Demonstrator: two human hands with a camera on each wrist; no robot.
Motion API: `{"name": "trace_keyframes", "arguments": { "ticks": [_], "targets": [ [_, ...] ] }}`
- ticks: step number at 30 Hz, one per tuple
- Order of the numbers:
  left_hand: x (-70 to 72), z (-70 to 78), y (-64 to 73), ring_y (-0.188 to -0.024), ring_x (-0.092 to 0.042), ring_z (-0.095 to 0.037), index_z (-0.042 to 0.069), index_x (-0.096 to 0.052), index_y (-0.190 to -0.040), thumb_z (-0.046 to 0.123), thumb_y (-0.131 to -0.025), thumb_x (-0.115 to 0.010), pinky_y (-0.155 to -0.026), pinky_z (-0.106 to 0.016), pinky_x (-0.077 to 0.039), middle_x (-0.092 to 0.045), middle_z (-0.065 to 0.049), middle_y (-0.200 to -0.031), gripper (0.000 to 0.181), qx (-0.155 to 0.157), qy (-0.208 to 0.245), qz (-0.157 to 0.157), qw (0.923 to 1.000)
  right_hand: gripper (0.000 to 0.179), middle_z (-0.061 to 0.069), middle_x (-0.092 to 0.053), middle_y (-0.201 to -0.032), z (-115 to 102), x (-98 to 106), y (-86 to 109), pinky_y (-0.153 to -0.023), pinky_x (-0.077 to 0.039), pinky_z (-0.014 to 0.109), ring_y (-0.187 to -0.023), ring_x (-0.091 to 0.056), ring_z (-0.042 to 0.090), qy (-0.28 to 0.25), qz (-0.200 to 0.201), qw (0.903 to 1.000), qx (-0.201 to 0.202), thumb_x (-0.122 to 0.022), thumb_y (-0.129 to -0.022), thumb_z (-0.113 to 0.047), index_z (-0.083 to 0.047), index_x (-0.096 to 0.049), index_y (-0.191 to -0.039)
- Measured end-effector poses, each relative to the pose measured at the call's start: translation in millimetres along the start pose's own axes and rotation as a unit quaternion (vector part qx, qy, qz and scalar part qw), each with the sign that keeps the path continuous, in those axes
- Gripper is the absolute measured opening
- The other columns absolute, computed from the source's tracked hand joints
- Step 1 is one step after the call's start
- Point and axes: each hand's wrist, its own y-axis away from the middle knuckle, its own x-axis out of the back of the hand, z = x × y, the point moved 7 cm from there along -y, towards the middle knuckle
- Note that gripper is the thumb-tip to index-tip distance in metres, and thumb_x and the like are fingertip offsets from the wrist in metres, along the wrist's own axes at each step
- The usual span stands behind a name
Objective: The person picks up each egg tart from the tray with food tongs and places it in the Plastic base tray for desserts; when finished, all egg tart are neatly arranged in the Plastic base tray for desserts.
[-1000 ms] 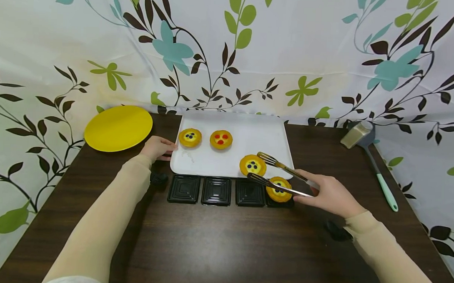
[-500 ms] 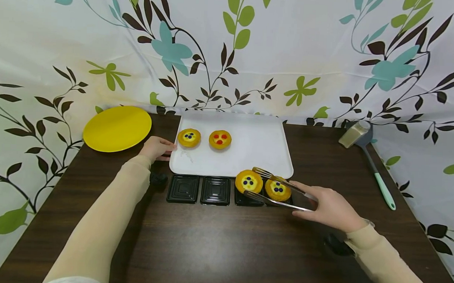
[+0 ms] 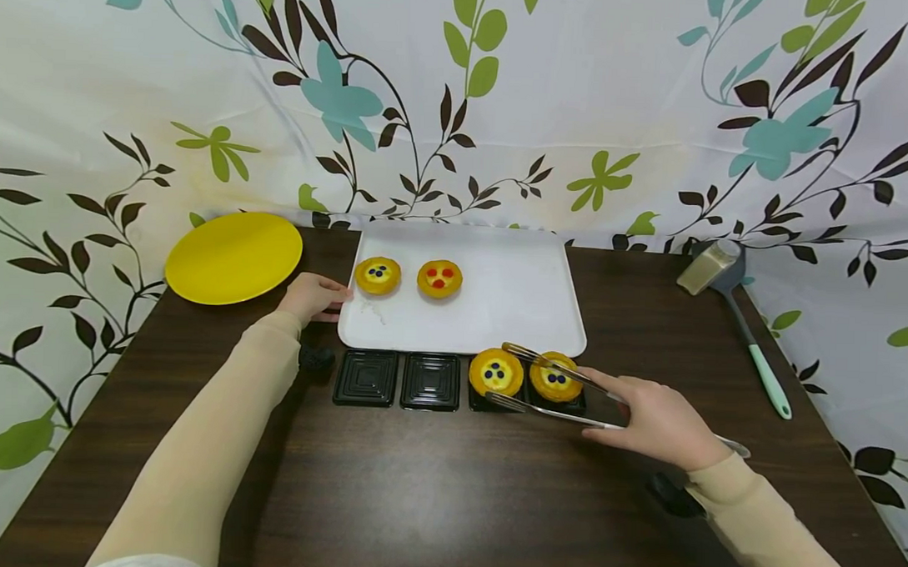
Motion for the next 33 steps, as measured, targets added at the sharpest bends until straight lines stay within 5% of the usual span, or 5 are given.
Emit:
{"name": "trace_keyframes", "arguments": {
  "ticks": [5,22,33],
  "targets": [
    [0.8,0.5,-0.8,-0.114,-0.056,-0.033,-0.005,-0.053,-0.129,0.018,-0.095,-0.058,-0.082,-0.032,-0.056,-0.052,-0.023,-0.128,0.041,-0.007,-0.001,0.001,1.0,0.081,0.012,-0.067,-0.111,-0.3,-1.3,-0.3,-0.066,-0.058,0.04,-0.077,-0.062,0.016,0.006,0.0,1.0,-0.002,-0.078,-0.069,-0.054,-0.021,-0.05,-0.138],
    [2.1,-2.3,-2.4,-0.115,-0.056,-0.032,-0.004,-0.054,-0.129,0.019,-0.095,-0.058,-0.081,-0.031,-0.057,-0.052,-0.022,-0.129,0.041,-0.004,-0.001,0.0,1.0,0.083,0.003,-0.068,-0.1,2.2,4.5,1.1,-0.054,-0.044,0.026,-0.064,-0.048,0.007,0.002,0.004,1.0,0.0,-0.076,-0.07,-0.058,-0.025,-0.046,-0.14],
    [0.1,-0.1,1.5,-0.116,-0.055,-0.032,-0.004,-0.054,-0.129,0.019,-0.096,-0.057,-0.084,-0.032,-0.055,-0.052,-0.022,-0.13,0.041,-0.003,-0.003,-0.004,1.0,0.084,0.005,-0.068,-0.101,3.7,12.4,-4.0,-0.059,-0.047,0.029,-0.073,-0.056,0.012,-0.027,0.032,0.9991,0.004,-0.076,-0.07,-0.058,-0.024,-0.046,-0.141]
  ]
}}
